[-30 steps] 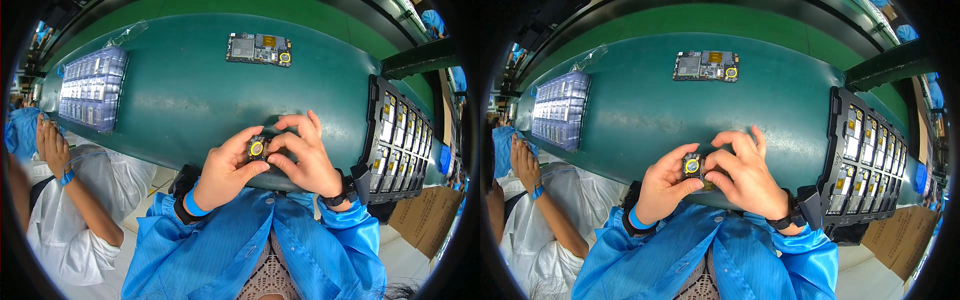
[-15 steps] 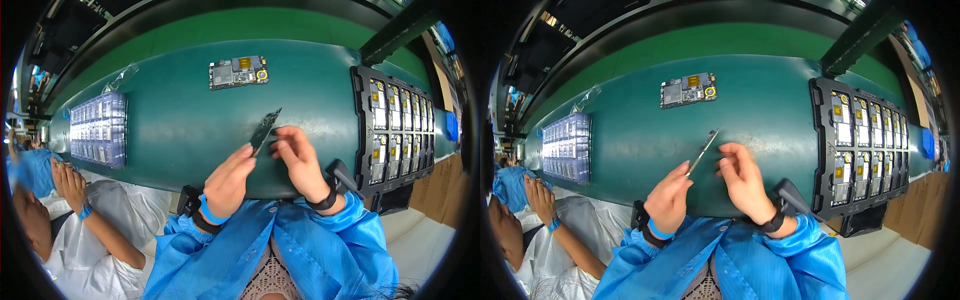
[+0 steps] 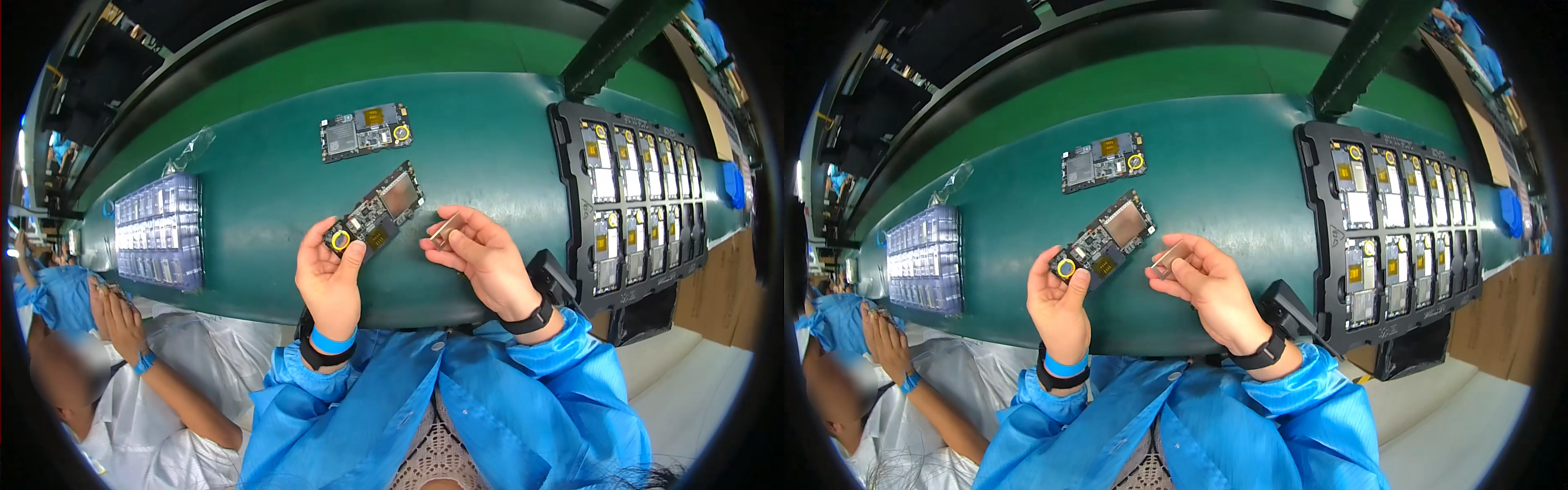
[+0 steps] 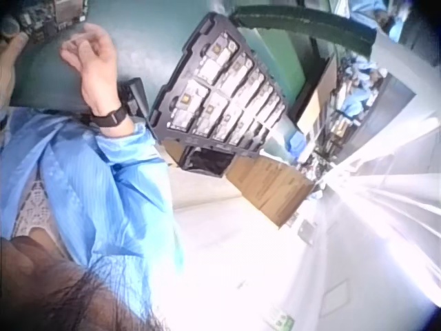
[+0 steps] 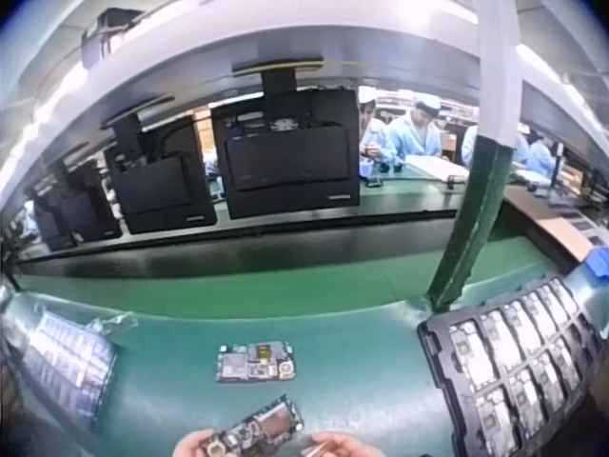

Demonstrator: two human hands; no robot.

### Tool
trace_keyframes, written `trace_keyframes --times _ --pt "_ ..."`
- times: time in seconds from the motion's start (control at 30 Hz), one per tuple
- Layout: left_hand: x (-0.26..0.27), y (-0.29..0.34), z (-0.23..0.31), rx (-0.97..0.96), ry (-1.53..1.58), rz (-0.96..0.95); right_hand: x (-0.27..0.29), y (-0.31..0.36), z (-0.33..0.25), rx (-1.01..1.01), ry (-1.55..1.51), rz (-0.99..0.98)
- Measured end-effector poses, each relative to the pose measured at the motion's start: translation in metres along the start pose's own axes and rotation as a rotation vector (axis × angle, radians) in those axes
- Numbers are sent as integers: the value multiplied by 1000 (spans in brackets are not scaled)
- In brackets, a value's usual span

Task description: Assembling components and attaching labels to electronic circuit boards at a factory workstation.

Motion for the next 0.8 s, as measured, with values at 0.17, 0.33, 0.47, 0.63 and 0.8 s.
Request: trace_keyframes --times 0.17,0.33,0.47,0.63,0.8 --pt "10 -1 -9 209 161 -64 3 -2 -8 148 437 -12" --pt "11 -2 -5 315 176 -177 -11 -3 -12 165 521 5" --pt "11 4 4 421 240 -238 -26 -6 -14 139 418 10" --pt "12 11 13 458 234 -326 -25 -8 -6 340 607 0" --pt "10 14 13 447 204 -352 -31 -1 -9 182 559 27"
Point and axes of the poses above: each hand's wrist, its own y-axis away from the middle knuckle, its own x-axis out of the back of the hand, z = x × y, the point moved 2 cm from there along -y, towards the middle knuckle, and after that the axes turned 5 degrees about -y, right-handed, at the moved point
